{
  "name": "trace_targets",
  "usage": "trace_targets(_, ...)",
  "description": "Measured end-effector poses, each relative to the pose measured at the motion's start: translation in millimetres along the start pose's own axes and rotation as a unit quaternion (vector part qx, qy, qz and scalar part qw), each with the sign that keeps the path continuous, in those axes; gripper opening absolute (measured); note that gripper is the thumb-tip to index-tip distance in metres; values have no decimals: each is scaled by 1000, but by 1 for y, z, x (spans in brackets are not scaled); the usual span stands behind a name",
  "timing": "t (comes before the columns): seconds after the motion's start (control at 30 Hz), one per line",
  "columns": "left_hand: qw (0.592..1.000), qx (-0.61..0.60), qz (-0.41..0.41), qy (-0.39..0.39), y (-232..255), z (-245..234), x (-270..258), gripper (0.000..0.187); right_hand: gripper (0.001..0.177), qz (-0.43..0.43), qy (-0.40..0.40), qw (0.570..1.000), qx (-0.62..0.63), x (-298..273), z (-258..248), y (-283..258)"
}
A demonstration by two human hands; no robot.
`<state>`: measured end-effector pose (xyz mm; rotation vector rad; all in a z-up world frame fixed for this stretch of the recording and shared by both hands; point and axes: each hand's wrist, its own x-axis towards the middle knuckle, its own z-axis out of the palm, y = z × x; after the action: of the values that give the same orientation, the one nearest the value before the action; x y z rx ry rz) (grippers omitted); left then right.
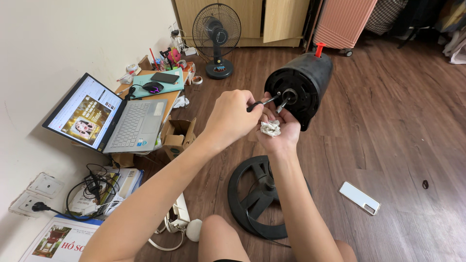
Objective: The person disassembles an electric fan by removing the front grille, wiping the motor housing with a tissue, and using a screwdriver to loosen and remove screws from the motor assembly. The person handles the fan parts and tools while standing and later sitting on the floor.
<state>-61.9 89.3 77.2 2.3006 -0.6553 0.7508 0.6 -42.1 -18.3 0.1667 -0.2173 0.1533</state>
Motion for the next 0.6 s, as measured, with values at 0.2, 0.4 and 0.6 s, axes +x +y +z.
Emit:
trace_targets(0.2, 999, -1, 27, 31, 2, 4, -1, 25, 35, -28, 3, 999, -45, -1, -2, -2)
trace_targets(0.4, 997, 38, 64, 31, 4, 6, -2, 24, 42, -33, -30, 997, -60, -2, -2, 1)
trace_targets(0.6, 992, 80, 86, 37, 6, 11, -8, 21, 43, -4, -42, 999, -16, -12, 9, 4)
